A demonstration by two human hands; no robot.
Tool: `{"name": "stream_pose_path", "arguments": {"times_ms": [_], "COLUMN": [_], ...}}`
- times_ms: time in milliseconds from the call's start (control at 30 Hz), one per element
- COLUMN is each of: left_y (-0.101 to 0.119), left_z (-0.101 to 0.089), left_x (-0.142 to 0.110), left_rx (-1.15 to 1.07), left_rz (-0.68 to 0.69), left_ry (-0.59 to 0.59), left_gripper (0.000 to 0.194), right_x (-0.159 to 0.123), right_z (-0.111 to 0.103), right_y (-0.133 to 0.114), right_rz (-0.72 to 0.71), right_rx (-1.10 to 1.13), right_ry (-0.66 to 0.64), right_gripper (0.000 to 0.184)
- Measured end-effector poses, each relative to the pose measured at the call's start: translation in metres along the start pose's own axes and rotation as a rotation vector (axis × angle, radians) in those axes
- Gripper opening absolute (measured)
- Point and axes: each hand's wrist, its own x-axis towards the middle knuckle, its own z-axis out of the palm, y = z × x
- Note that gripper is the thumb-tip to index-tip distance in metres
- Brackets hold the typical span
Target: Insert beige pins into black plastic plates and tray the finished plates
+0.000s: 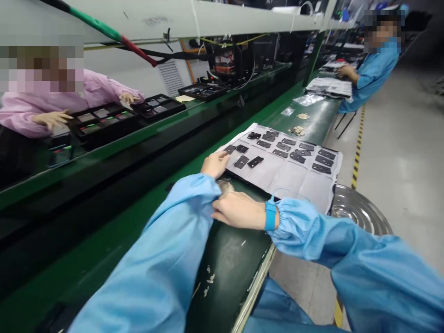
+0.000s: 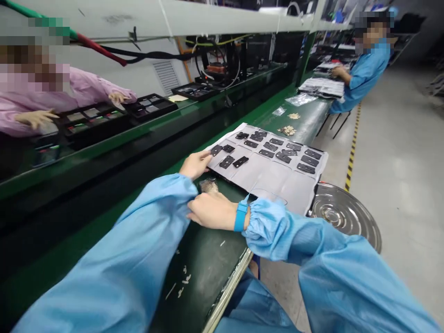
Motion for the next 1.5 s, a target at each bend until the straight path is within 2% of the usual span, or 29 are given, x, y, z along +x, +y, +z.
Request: {"name": "stream_pose_path", "arguments": {"times_ms": [67,167,300,433,500,567,667,733,833,967,1033,1167,1300,1367,1500], "left_y": [-0.013,-0.045,-0.08,-0.103,-0.114,-0.12,-0.124,-0.13,-0.142,-0.149,-0.145,-0.137,-0.134,-0.133,-0.132], "left_z": [-0.027,-0.07,-0.12,-0.15,-0.158,-0.158,-0.142,-0.124,-0.093,-0.058,-0.045,-0.03,-0.031,-0.03,-0.016], "left_x": [-0.027,-0.075,-0.167,-0.261,-0.307,-0.355,-0.421,-0.452,-0.47,-0.463,-0.46,-0.462,-0.464,-0.467,-0.481], "left_rx": [-0.03,-0.042,-0.012,0.114,0.157,0.205,0.316,0.36,0.459,0.651,0.68,0.63,0.469,0.455,0.595], "left_rz": [0.036,0.057,-0.003,-0.031,-0.109,-0.203,-0.257,-0.258,-0.215,-0.197,-0.155,-0.106,-0.014,-0.052,-0.316], "left_ry": [-0.038,-0.104,-0.031,0.101,0.161,0.221,0.234,0.21,0.195,0.173,0.113,0.036,0.0,0.042,0.183], "left_gripper": [0.044,0.056,0.067,0.056,0.052,0.049,0.046,0.046,0.044,0.057,0.064,0.07,0.067,0.065,0.076], "right_x": [0.0,0.001,-0.006,-0.018,-0.024,-0.033,-0.05,-0.056,-0.05,-0.023,-0.011,-0.007,-0.018,-0.022,-0.022], "right_z": [0.006,0.016,0.032,0.055,0.067,0.076,0.089,0.098,0.111,0.124,0.128,0.133,0.132,0.13,0.128], "right_y": [0.001,-0.002,-0.025,-0.033,-0.033,-0.036,-0.049,-0.059,-0.074,-0.099,-0.109,-0.107,-0.09,-0.088,-0.092], "right_rz": [0.045,0.023,-0.083,-0.179,-0.252,-0.335,-0.439,-0.492,-0.574,-0.624,-0.653,-0.693,-0.584,-0.489,-0.379], "right_rx": [-0.003,0.048,0.155,0.314,0.355,0.365,0.315,0.267,0.19,0.055,-0.014,-0.05,0.026,0.022,-0.01], "right_ry": [-0.005,-0.019,-0.048,0.089,0.105,0.113,0.106,0.086,0.051,0.015,-0.005,-0.011,0.062,0.087,0.081], "right_gripper": [0.028,0.027,0.02,0.014,0.01,0.007,0.019,0.028,0.035,0.038,0.041,0.042,0.041,0.045,0.046]}}
